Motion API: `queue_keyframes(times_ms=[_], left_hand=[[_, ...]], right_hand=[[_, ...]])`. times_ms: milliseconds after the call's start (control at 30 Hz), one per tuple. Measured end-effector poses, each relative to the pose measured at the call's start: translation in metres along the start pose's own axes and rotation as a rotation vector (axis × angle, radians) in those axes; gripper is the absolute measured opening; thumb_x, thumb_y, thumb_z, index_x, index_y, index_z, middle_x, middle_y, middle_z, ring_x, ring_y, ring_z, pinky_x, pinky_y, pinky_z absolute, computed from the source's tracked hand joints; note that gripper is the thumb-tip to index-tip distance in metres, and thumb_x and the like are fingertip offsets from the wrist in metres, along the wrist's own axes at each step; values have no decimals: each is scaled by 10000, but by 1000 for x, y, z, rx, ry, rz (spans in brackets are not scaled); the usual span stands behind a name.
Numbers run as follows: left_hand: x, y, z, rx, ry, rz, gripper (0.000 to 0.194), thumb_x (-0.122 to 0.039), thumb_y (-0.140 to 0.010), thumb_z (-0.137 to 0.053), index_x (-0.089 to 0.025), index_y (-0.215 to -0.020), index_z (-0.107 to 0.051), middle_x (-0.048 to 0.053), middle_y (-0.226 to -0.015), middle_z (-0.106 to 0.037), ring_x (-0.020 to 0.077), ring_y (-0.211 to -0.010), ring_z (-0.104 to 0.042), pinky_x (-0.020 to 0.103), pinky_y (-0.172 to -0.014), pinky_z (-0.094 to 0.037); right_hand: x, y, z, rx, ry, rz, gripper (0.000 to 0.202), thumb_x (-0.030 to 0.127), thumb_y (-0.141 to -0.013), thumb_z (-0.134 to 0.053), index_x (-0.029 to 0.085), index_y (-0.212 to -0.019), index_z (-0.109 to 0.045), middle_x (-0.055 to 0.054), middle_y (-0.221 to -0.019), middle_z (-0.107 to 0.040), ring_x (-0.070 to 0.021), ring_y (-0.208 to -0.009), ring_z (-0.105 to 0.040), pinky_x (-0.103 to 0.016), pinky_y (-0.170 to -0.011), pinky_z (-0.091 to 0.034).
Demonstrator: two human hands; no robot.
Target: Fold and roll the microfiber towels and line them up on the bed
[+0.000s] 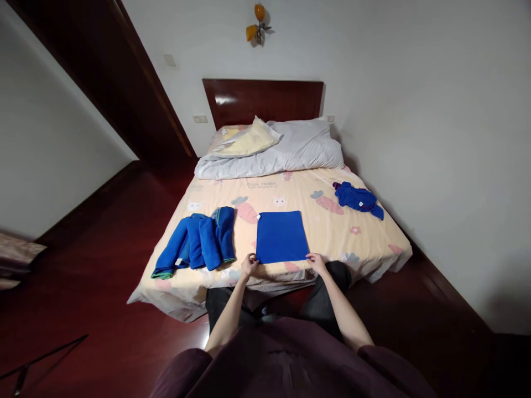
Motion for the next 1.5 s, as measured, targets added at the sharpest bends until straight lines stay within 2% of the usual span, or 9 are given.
queue_keyframes(times_ms=[300, 433, 567, 733, 833, 967, 1133, 1300, 1500], left_hand=[[25, -1, -1, 36, 176, -92, 403, -292, -882, -673, -171, -1266, -642, 98, -968, -798, 242, -967, -771, 333, -871, -579], [45, 16, -7, 113, 344, -171, 363, -348, -795, -744, -173, -1112, -718, 61, -861, -779, 231, -837, -759, 326, -786, -591], [54, 30, -12, 54, 244, -215, 349, -163, -696, -740, -157, -1045, -768, 66, -870, -769, 223, -813, -734, 356, -824, -599], [46, 25, -15, -53, 131, -259, 378, -37, -673, -626, -163, -990, -788, 82, -957, -727, 210, -844, -683, 399, -930, -577], [36, 18, -13, -97, 78, -345, 377, -37, -714, -577, -172, -988, -798, 87, -978, -677, 205, -842, -669, 382, -901, -585], [23, 9, -7, -136, 69, -436, 322, -82, -751, -587, -184, -963, -807, 122, -1098, -649, 262, -1054, -667, 413, -977, -577], [9, -6, 1, -91, 153, -533, 171, -212, -813, -636, -202, -921, -768, 114, -1263, -699, 292, -1287, -603, 492, -1186, -438], [7, -18, 0, 80, 290, -452, 248, -372, -830, -641, -184, -964, -733, 99, -1014, -776, 259, -1005, -717, 413, -968, -560], [20, -16, 1, 11, 205, -367, 329, -502, -849, -617, -188, -783, -687, 40, -682, -684, 208, -691, -650, 304, -671, -514]], right_hand=[[-9, 6, 5, 9, 81, 5, 326, 122, -650, -650, 163, -954, -759, -7, -747, -703, -145, -589, -637, -291, -664, -568], [-13, 25, 7, 30, 190, 118, 372, 111, -672, -653, 206, -1014, -765, -30, -881, -733, -188, -756, -676, -340, -809, -581], [-11, 35, 5, 11, 320, 217, 384, 87, -731, -606, 211, -1060, -761, -69, -1046, -753, -222, -926, -699, -374, -939, -563], [-10, 34, 2, -29, 332, 186, 321, 96, -763, -589, 207, -989, -789, -78, -1015, -732, -233, -926, -696, -378, -943, -566], [-7, 30, 3, -83, 291, 172, 264, 106, -767, -607, 201, -922, -799, -98, -1033, -701, -242, -930, -688, -399, -944, -576], [0, 20, 2, -150, 190, 202, 225, 112, -752, -620, 212, -876, -780, -117, -1214, -686, -278, -1173, -655, -454, -1082, -529], [9, 4, -8, -20, -8, 220, 284, 134, -771, -537, 212, -953, -740, -86, -1212, -748, -241, -1184, -685, -454, -1136, -492], [6, -7, -11, -1, -13, 165, 263, 273, -805, -560, 202, -989, -733, -82, -1014, -778, -247, -936, -719, -427, -956, -578], [-12, -9, -1, -61, -19, 98, 305, 464, -824, -620, 186, -925, -692, -114, -863, -756, -273, -807, -723, -390, -769, -595]])
Point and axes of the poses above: each hand's wrist, its own y-axis away from the middle knuckle, its own z-axis out of the back of the hand, x = y × z, the point moved 3 cm from there along -y, towards the middle knuckle
